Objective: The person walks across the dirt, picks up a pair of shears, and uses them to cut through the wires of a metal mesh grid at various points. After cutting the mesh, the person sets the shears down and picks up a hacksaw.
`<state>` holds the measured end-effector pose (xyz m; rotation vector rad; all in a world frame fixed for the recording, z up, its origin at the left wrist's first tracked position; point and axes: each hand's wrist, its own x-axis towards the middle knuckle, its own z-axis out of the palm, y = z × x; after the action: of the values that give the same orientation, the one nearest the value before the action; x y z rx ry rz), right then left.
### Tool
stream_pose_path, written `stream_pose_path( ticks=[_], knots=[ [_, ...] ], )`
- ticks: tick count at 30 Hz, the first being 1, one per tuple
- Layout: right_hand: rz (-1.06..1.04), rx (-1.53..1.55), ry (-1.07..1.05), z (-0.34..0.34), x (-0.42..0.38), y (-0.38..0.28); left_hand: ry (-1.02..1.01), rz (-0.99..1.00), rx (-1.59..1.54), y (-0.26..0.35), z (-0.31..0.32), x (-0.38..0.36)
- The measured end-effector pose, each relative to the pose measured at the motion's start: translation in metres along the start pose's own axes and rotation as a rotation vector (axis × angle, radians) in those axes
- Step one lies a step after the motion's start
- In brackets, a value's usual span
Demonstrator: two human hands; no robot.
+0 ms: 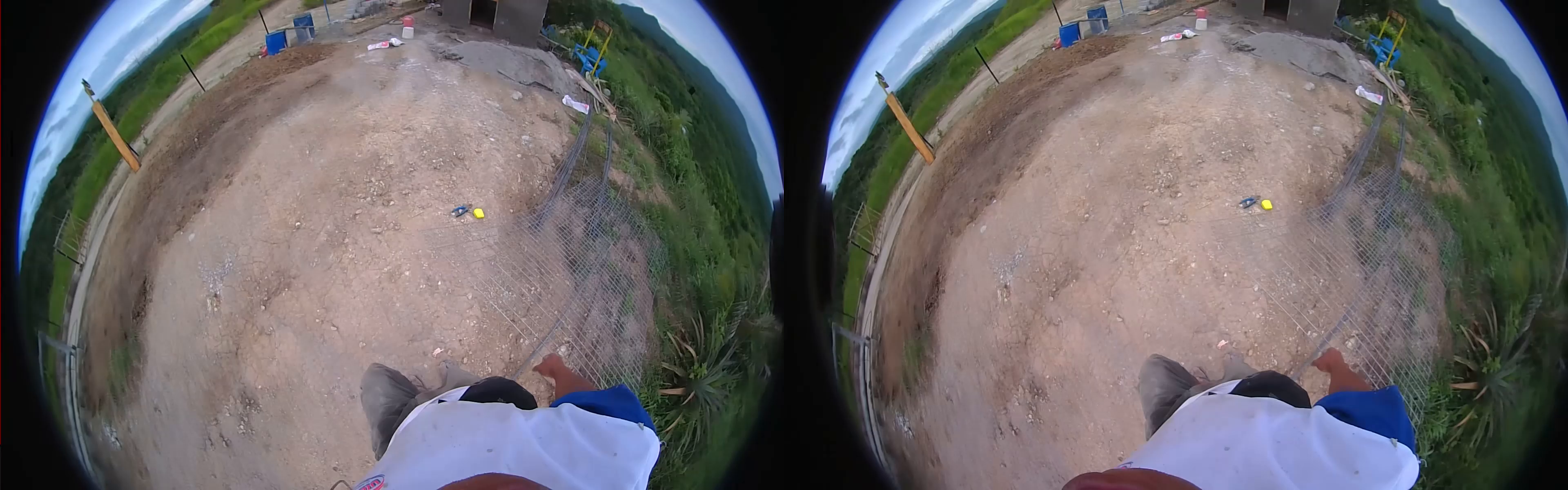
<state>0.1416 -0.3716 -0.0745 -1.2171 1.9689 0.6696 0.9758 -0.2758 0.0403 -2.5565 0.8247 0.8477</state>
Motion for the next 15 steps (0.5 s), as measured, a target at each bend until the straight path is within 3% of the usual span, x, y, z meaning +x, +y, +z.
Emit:
stream_pose_path(
  ticks=[4, 7, 9, 10, 12, 15],
  knots=[
    [0.107, -0.010, -0.002, -0.101, -0.011, -0.075, -0.055, 0.120, -0.074, 0.124, -0.063, 0.065],
    [0.171, -0.056, 0.058, -0.148, 0.023, -0.117, -0.117, 0.231, -0.005, 0.201, -0.102, 0.155],
    [0.143, -0.095, 0.004, -0.172, 0.048, -0.130, -0.162, 0.339, 0.135, 0.249, -0.132, 0.224],
    [0.226, -0.078, -0.032, -0.230, 0.022, -0.171, -0.182, 0.383, 0.213, 0.271, -0.152, 0.258],
    [0.327, 0.013, -0.035, -0.252, 0.047, -0.193, -0.218, 0.455, 0.352, 0.303, -0.191, 0.318],
    [0.177, -0.036, 0.079, -0.282, 0.072, -0.260, -0.186, 0.653, 0.688, 0.347, -0.268, 0.414]
  ],
)
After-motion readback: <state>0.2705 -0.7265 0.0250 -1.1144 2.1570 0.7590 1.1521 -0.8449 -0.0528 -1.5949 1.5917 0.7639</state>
